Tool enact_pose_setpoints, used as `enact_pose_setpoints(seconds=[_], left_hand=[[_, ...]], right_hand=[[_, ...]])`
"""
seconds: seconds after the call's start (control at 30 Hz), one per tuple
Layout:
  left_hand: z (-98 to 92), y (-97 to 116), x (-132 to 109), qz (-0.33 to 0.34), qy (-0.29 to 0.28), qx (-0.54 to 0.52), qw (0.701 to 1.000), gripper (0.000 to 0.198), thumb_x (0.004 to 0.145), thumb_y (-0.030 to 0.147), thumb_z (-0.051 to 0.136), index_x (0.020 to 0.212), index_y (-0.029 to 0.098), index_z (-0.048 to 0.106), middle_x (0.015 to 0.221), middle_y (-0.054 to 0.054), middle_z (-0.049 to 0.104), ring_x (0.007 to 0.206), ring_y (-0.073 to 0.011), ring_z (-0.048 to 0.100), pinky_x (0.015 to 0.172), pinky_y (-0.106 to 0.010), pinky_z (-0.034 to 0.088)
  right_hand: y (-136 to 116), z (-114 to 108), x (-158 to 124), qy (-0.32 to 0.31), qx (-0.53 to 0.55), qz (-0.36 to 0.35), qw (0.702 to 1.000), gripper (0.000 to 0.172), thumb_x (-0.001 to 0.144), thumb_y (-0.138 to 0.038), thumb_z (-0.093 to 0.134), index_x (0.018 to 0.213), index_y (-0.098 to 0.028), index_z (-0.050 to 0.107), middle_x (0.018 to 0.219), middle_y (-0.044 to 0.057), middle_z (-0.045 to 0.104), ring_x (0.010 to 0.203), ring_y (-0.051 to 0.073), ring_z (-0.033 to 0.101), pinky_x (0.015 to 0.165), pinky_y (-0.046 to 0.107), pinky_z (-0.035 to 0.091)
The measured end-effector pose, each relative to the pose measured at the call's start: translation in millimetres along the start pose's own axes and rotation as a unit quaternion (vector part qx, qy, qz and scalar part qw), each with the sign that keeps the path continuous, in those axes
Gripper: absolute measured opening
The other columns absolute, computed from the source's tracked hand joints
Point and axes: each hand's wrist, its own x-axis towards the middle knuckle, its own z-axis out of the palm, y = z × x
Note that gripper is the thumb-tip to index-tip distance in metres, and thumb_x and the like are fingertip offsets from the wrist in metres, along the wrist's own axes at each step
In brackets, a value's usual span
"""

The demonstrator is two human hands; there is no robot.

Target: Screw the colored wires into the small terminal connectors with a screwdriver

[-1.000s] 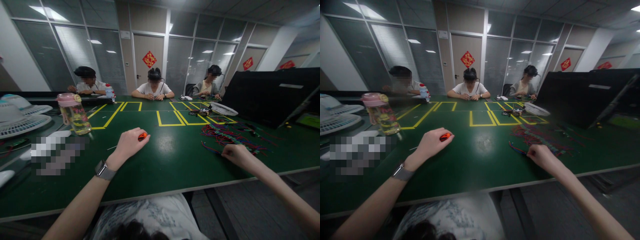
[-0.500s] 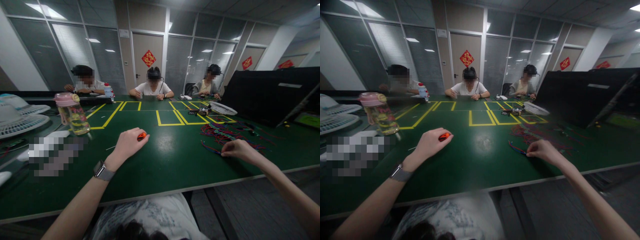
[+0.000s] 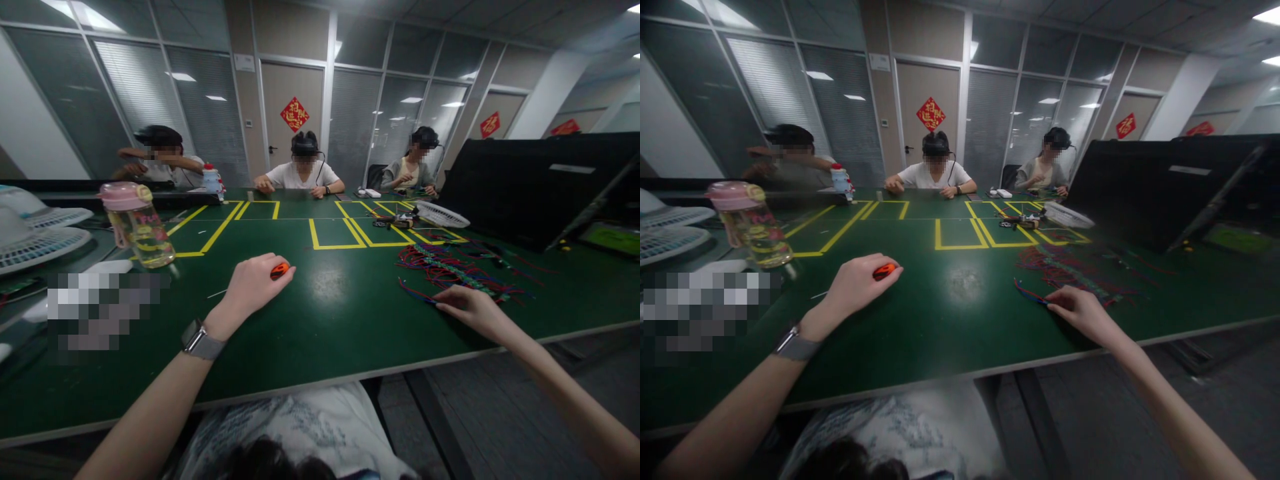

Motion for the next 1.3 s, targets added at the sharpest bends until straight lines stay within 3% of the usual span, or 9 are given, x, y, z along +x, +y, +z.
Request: enact_pose_setpoints(seconds=[0.33, 0.67, 0.93, 1.07, 1.3], left_hand=[[0.0, -1.2, -0.1, -0.005, -0.004, 0.002, 1.0, 0.036, 0.091, 0.047, 0.047, 0.088, 0.019, 0.07, 0.087, -0.005, 0.068, 0.076, -0.0188, 0.063, 0.069, -0.03, 0.046], [-4.6, 4.8, 0.1, 0.0, -0.012, 0.001, 1.0, 0.038, 0.091, 0.047, 0.045, 0.09, 0.018, 0.07, 0.088, -0.005, 0.069, 0.075, -0.0184, 0.063, 0.068, -0.03, 0.046], [-3.0, 0.2, -0.3, 0.009, -0.004, 0.014, 1.0, 0.041, 0.091, 0.05, 0.044, 0.09, 0.019, 0.07, 0.088, -0.005, 0.069, 0.073, -0.0188, 0.063, 0.062, -0.029, 0.045], [-1.8, -0.6, 0.5, 0.007, -0.005, 0.02, 1.0, 0.04, 0.09, 0.05, 0.044, 0.09, 0.019, 0.07, 0.088, -0.005, 0.07, 0.074, -0.0198, 0.063, 0.062, -0.029, 0.044], [0.0, -2.7, 1.0, 0.001, -0.012, 0.026, 1.0, 0.042, 0.09, 0.052, 0.043, 0.091, 0.02, 0.07, 0.089, -0.006, 0.07, 0.075, -0.0205, 0.064, 0.062, -0.03, 0.044]], right_hand=[[-1.8, -5.0, 3.2, -0.018, -0.068, -0.048, 0.996, 0.042, 0.078, -0.055, 0.058, 0.085, -0.019, 0.078, 0.078, 0.009, 0.07, 0.068, 0.022, 0.065, 0.063, 0.033, 0.051], [-10.6, -18.8, 16.7, -0.107, -0.059, 0.014, 0.992, 0.028, 0.067, -0.042, 0.069, 0.083, -0.02, 0.078, 0.081, 0.006, 0.075, 0.075, 0.024, 0.069, 0.068, 0.03, 0.051], [-29.1, -28.0, -14.5, -0.127, -0.055, 0.013, 0.99, 0.023, 0.07, -0.037, 0.066, 0.081, -0.02, 0.076, 0.082, 0.006, 0.072, 0.079, 0.022, 0.067, 0.072, 0.029, 0.051], [-15.6, -42.3, -27.4, -0.149, -0.057, 0.034, 0.987, 0.025, 0.071, -0.038, 0.065, 0.082, -0.018, 0.076, 0.083, 0.009, 0.071, 0.078, 0.024, 0.065, 0.071, 0.031, 0.049], [31.1, -66.8, -37.7, -0.187, -0.027, 0.071, 0.979, 0.032, 0.07, -0.043, 0.067, 0.085, -0.017, 0.077, 0.087, 0.011, 0.07, 0.081, 0.025, 0.066, 0.072, 0.029, 0.051]])
